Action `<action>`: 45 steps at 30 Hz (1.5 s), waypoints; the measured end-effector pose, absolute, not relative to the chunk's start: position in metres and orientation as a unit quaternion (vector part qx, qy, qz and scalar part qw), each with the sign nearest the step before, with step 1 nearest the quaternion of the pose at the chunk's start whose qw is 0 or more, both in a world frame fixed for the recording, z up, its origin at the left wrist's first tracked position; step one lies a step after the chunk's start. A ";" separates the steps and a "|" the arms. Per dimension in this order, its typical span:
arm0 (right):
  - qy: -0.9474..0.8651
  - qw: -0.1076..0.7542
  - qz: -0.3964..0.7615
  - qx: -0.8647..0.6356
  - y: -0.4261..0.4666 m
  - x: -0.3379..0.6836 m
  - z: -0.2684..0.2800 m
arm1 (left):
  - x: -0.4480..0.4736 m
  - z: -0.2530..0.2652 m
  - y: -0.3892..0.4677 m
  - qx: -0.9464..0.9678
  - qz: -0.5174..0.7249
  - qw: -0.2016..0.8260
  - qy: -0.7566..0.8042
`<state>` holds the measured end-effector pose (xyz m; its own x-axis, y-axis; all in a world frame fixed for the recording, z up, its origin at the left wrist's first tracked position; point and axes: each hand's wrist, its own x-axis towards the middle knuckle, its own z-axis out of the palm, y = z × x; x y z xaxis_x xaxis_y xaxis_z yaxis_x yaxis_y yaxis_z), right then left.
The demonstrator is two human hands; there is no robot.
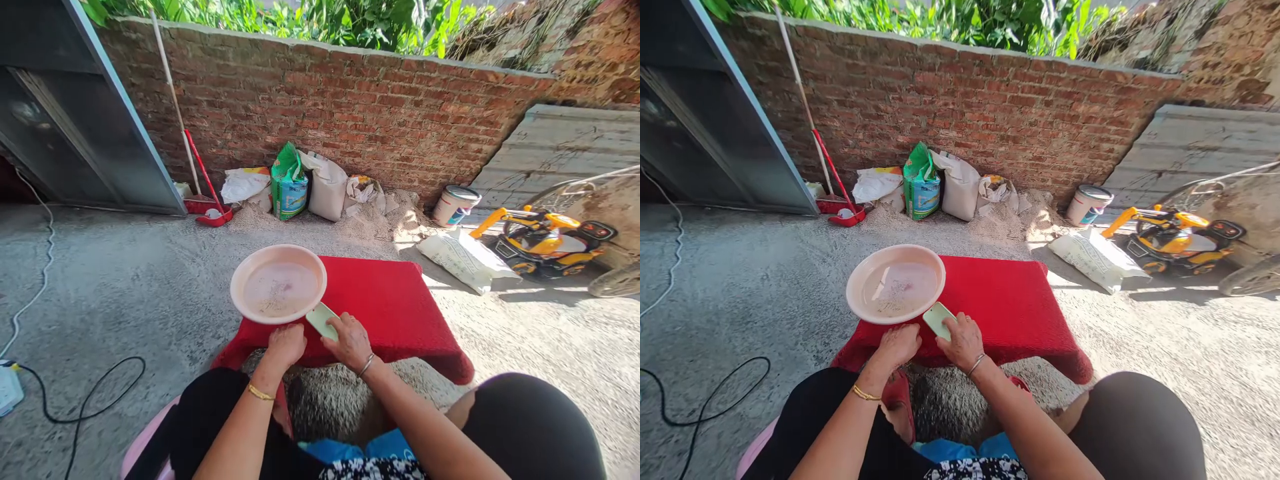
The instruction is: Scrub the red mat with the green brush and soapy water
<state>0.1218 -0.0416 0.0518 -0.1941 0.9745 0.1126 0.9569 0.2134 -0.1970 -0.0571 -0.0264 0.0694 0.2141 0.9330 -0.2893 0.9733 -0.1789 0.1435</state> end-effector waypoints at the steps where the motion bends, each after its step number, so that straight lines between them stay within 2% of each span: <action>1: -0.772 0.100 0.038 -0.626 -0.040 0.123 0.051 | -0.059 0.069 -0.026 0.762 -0.071 0.154 0.625; 9: -0.628 0.057 0.054 -0.774 -0.036 0.185 0.061 | -0.062 0.059 -0.027 0.764 -0.058 0.171 0.620; 17: -0.722 0.068 0.055 -0.686 -0.033 0.121 0.057 | -0.060 0.060 -0.025 0.765 -0.042 0.162 0.621; 24: -0.611 0.063 0.067 -0.786 -0.018 0.168 0.067 | -0.057 0.061 -0.026 0.769 -0.028 0.160 0.618; 31: -0.667 0.077 0.084 -0.736 -0.007 0.124 0.062 | -0.053 0.061 -0.022 0.776 -0.030 0.143 0.613; 35: -0.608 0.062 0.080 -0.787 -0.010 0.181 0.057 | -0.051 0.062 -0.020 0.783 -0.019 0.136 0.606; 41: -0.386 0.054 0.070 -0.918 -0.051 0.340 0.063 | -0.041 0.064 -0.018 0.791 -0.007 0.147 0.594; 45: -0.345 0.051 0.042 -0.936 -0.070 0.363 0.071 | -0.035 0.063 -0.016 0.794 0.002 0.149 0.590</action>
